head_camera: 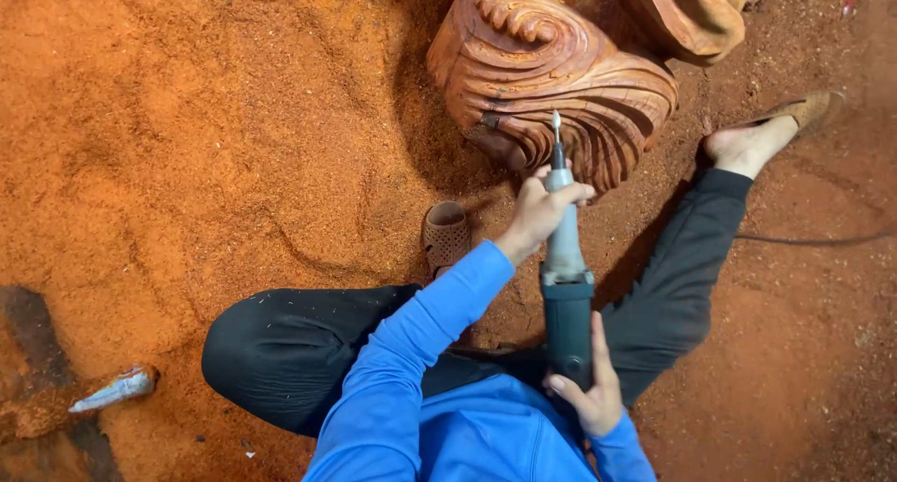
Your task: The person carves decorative details into a wooden sculpture using a handheld rotary tool.
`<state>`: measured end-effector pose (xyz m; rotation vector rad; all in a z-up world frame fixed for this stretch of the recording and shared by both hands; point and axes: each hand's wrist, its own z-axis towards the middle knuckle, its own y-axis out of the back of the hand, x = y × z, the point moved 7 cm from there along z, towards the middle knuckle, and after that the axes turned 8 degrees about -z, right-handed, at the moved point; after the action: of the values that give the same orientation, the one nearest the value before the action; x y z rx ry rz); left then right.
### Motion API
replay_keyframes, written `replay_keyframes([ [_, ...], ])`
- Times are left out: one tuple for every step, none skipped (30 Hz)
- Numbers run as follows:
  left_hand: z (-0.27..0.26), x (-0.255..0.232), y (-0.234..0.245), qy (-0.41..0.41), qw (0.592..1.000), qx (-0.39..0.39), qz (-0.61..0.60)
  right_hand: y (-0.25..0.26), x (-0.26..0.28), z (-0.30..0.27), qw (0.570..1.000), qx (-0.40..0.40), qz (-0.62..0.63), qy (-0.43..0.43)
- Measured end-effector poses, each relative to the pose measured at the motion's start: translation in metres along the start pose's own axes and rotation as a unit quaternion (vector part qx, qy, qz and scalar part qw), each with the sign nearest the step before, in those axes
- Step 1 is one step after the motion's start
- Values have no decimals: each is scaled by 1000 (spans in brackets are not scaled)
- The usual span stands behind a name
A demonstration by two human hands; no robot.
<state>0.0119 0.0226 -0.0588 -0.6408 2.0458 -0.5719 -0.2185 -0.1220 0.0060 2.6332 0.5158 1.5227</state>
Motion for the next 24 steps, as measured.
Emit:
replay_keyframes([
  [0, -7, 5, -18, 999, 4, 31, -17, 5, 0, 996, 19, 89, -2],
  [0, -15, 3, -16, 999, 8, 31, -22, 15, 0, 996, 15, 89, -3],
  [0, -25, 3, -23, 994, -4, 104, -28, 26, 2, 994, 20, 105, 10],
  [-1, -36, 3, -31, 984, -17, 177, -34, 38, 4, 992, 25, 120, 24],
  [-1, -40, 1, -34, 984, -15, 174, -34, 43, 4, 992, 25, 117, 27],
  [-2, -43, 2, -21, 978, -29, 207, -35, 46, 4, 990, 29, 136, 20],
  [-3, -44, 5, -6, 971, -45, 236, -36, 49, 4, 988, 35, 152, 12],
  [-4, -48, 4, -8, 972, -45, 232, -36, 54, 4, 988, 37, 148, 13],
  [-6, -50, 3, 0, 970, -45, 239, -36, 55, 4, 989, 25, 148, -11],
  [-6, -52, 3, 7, 968, -45, 247, -36, 56, 5, 988, 14, 148, -34],
  [-5, -50, 6, 8, 969, -46, 244, -35, 54, 6, 989, 15, 145, -35],
  [-2, -48, 7, 4, 972, -43, 232, -34, 55, 7, 990, 24, 140, -24],
  [0, -46, 8, 1, 974, -37, 222, -35, 54, 7, 990, 30, 138, -14],
  [-1, -45, 9, 4, 974, -37, 222, -34, 55, 6, 990, 29, 138, -16],
  [0, -45, 10, -2, 978, -36, 205, -34, 56, 6, 990, 31, 138, -14],
  [0, -46, 10, -7, 981, -36, 189, -34, 57, 7, 990, 34, 139, -13],
  [1, -45, 11, -5, 981, -33, 191, -33, 57, 7, 989, 31, 141, -13],
  [1, -44, 12, -7, 985, -29, 170, -34, 56, 7, 989, 34, 141, -14],
  [2, -43, 12, -10, 989, -25, 148, -33, 55, 7, 989, 38, 140, -16],
  [2, -43, 13, -7, 989, -23, 149, -33, 55, 7, 989, 35, 140, -17],
  [1, -44, 14, -12, 991, -24, 134, -34, 57, 7, 990, 40, 132, -16],
  [0, -45, 15, -18, 992, -25, 119, -35, 58, 7, 991, 45, 124, -15],
  [-2, -46, 16, -17, 993, -25, 118, -36, 61, 6, 991, 45, 123, -16],
  [-4, -46, 17, -12, 994, -25, 107, -37, 62, 6, 993, 36, 109, -31],
])
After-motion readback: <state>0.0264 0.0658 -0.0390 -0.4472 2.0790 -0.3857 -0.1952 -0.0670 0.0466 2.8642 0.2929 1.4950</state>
